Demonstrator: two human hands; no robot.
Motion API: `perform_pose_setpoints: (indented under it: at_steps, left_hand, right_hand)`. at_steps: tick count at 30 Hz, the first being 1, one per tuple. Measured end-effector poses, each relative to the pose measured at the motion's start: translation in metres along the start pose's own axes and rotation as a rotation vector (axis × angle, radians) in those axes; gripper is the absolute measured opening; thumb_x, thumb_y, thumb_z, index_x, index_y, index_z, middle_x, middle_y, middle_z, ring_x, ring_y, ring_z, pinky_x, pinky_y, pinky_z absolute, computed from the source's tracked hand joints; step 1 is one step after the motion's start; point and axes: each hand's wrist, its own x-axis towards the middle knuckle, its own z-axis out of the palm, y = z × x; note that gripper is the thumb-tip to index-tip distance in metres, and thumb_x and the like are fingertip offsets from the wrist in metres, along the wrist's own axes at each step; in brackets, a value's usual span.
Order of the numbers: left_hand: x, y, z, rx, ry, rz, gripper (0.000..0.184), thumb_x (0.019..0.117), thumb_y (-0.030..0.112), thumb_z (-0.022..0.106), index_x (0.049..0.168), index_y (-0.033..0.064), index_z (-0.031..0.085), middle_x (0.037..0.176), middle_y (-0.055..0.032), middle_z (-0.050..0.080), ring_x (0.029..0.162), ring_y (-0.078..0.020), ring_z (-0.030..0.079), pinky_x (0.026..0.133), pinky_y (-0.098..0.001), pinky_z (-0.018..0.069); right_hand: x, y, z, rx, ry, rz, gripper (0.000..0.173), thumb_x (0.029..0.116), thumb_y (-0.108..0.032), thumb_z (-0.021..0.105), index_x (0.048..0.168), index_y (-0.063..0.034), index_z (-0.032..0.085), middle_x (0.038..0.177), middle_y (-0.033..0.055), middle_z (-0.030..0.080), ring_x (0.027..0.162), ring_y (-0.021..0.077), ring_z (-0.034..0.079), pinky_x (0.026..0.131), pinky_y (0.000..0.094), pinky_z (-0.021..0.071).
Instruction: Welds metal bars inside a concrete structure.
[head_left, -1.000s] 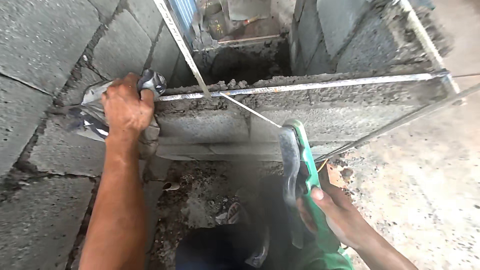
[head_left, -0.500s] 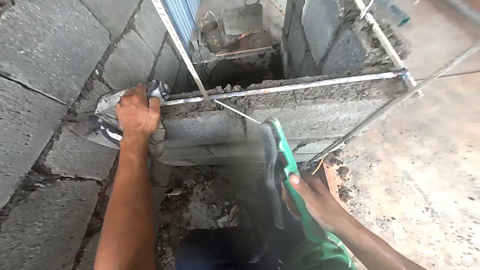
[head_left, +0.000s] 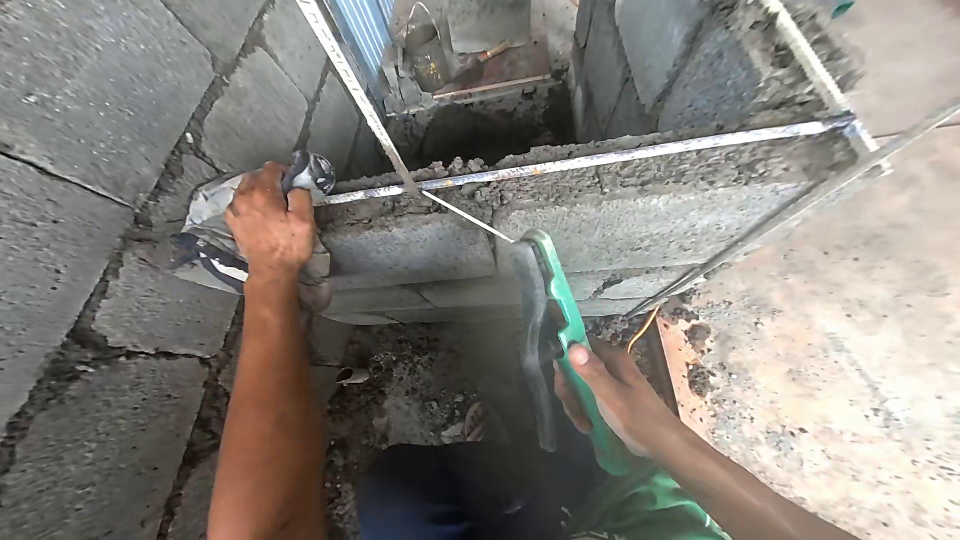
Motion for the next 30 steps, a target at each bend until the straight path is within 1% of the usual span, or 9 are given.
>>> perform_pose_setpoints:
  at_steps: [5,9,13,25,26,27,28,29,30]
  left_hand:
    - [-0.001,0.001,-0.001,-0.007,-0.001,-0.015,0.047,0.0975,0.038,0.037,0.12,0.0069,0.065,0.112,-0.0273,0.067,0.108,-0.0494,0.064,0.084,-0.0732,0.0444]
    - [0.0,-0.003,-0.001,-0.025,-0.014,-0.02,0.05,0.0973,0.039,0.037,0.124,0.008,0.065,0.117,-0.0275,0.067,0.112,-0.0496,0.063,0.087,-0.0741,0.0445]
    - [0.0,-0.002,0.001,-0.023,-0.006,-0.011,0.05,0.0974,0.039,0.036,0.124,0.0081,0.065,0.115,-0.0271,0.067,0.111,-0.0487,0.064,0.086,-0.0727,0.0449]
    - [-0.003,-0.002,0.001,-0.024,0.02,0.0,0.048,0.0974,0.038,0.036,0.121,0.0085,0.065,0.113,-0.0265,0.068,0.109,-0.0477,0.065,0.084,-0.0728,0.0442]
    - [-0.005,0.002,-0.001,-0.007,0.016,-0.028,0.046,0.097,0.034,0.039,0.122,0.0069,0.065,0.115,-0.0273,0.067,0.111,-0.0479,0.064,0.086,-0.0726,0.0443]
    - [-0.007,0.011,-0.007,0.025,-0.031,-0.09,0.042,0.0978,0.028,0.045,0.126,0.0035,0.064,0.121,-0.0291,0.066,0.116,-0.0483,0.062,0.092,-0.0714,0.0444]
    - [-0.007,0.027,-0.021,0.068,-0.182,-0.206,0.04,0.1033,0.021,0.052,0.136,-0.0013,0.058,0.134,-0.0316,0.059,0.128,-0.0483,0.056,0.104,-0.0687,0.0419]
    - [-0.001,0.042,-0.038,0.122,-0.408,-0.326,0.045,0.1091,0.025,0.048,0.148,0.0012,0.047,0.148,-0.0263,0.049,0.139,-0.0401,0.046,0.113,-0.0597,0.0363]
    - [-0.008,0.028,-0.025,0.069,-0.242,-0.229,0.044,0.1044,0.025,0.05,0.137,-0.0033,0.057,0.137,-0.0324,0.057,0.131,-0.0483,0.052,0.107,-0.0685,0.0386]
  right_hand:
    - [0.002,-0.001,0.001,-0.008,0.007,0.005,0.065,0.0935,-0.073,0.051,0.11,-0.0107,0.06,0.069,0.0051,0.063,0.049,0.0174,0.06,0.043,0.0306,0.0544]
    - [0.002,-0.002,0.002,-0.027,0.003,-0.01,0.066,0.094,-0.074,0.05,0.11,-0.0101,0.059,0.07,0.0046,0.063,0.048,0.0172,0.059,0.042,0.0317,0.054]
    - [0.001,0.0,0.002,-0.005,-0.002,-0.028,0.066,0.0937,-0.074,0.05,0.107,-0.0099,0.059,0.067,0.0047,0.062,0.047,0.0178,0.059,0.042,0.032,0.0536]
    - [0.001,-0.001,0.003,-0.006,0.001,-0.003,0.067,0.0932,-0.074,0.051,0.11,-0.0101,0.059,0.068,0.0046,0.062,0.048,0.0172,0.059,0.043,0.0308,0.054]
    - [0.001,-0.001,0.003,-0.003,-0.006,-0.003,0.065,0.0945,-0.072,0.051,0.112,-0.0102,0.059,0.068,0.0038,0.061,0.048,0.0163,0.059,0.043,0.0302,0.0538]
    - [0.0,-0.002,0.003,0.012,-0.009,-0.013,0.06,0.0978,-0.067,0.051,0.113,-0.0098,0.06,0.068,0.0028,0.061,0.049,0.0152,0.059,0.044,0.0295,0.0536]
    - [-0.001,-0.003,0.004,0.034,-0.004,-0.03,0.053,0.1016,-0.059,0.05,0.112,-0.0092,0.062,0.067,0.0017,0.06,0.049,0.0138,0.058,0.044,0.0287,0.0532]
    - [-0.001,-0.003,0.005,0.038,0.004,-0.048,0.048,0.1036,-0.054,0.049,0.11,-0.008,0.062,0.067,0.0017,0.06,0.048,0.0138,0.058,0.044,0.029,0.0532]
    - [-0.002,-0.003,0.005,0.004,0.003,-0.04,0.057,0.1004,-0.064,0.049,0.111,-0.009,0.06,0.069,0.0016,0.061,0.049,0.0143,0.059,0.044,0.0297,0.0543]
